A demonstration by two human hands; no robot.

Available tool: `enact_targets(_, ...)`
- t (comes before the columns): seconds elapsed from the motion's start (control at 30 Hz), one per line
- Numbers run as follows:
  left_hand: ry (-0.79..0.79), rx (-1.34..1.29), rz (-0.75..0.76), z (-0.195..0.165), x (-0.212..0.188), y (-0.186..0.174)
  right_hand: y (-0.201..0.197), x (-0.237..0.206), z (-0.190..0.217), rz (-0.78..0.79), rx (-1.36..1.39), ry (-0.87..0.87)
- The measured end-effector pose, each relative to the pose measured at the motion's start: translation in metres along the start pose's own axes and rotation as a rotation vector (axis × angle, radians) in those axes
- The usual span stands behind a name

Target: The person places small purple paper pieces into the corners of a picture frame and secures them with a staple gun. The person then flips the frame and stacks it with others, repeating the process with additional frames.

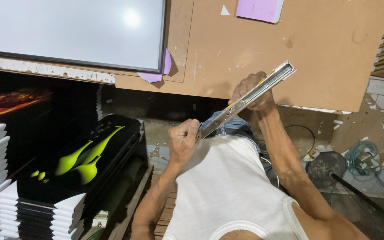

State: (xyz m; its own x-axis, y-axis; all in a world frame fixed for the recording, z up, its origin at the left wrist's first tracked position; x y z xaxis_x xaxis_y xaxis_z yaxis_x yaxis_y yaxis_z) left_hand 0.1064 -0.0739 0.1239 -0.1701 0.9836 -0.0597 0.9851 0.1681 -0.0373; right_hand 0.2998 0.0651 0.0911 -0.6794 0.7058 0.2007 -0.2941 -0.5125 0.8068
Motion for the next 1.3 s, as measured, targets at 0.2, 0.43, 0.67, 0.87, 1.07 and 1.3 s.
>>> enact_targets(0.2, 0.051, -0.031, -0.014, -0.006, -0.003, 0.005, -0.008, -0.009, -0.008, 0.001, -0.002, 0.006)
enact_targets(0.43, -0.019, -0.129, -0.013, 0.003, -0.008, 0.011, -0.021, -0.015, -0.001, -0.052, 0.003, -0.037)
enact_targets(0.67, -0.043, -0.059, -0.044, 0.009, -0.011, 0.017, -0.033, -0.026, -0.018, -0.046, 0.064, 0.037)
enact_targets(0.87, 0.055, -0.028, -0.012, -0.005, -0.006, 0.021, -0.055, -0.037, -0.017, -0.112, 0.184, 0.127)
enact_targets(1.07, 0.103, 0.295, -0.048, -0.011, 0.007, 0.024, -0.073, -0.052, 0.0, -0.574, 0.084, 0.142)
enact_targets(1.3, 0.306, 0.364, 0.01, -0.03, 0.007, 0.034, -0.075, -0.076, 0.014, -0.835, 0.069, -0.012)
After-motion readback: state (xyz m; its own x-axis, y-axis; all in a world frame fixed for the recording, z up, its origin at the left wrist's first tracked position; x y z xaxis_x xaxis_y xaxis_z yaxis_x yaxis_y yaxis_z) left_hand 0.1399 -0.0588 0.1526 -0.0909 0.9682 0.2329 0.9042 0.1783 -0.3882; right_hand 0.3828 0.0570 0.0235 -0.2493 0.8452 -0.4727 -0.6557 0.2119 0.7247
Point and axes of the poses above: each hand's wrist, its own x-axis towards the middle knuckle, its own y-axis out of the palm, z = x × y, the point moved 10 cm from there along x, towards the middle knuckle, and after that the axes turned 11 degrees about y, right-handed, at the moved point
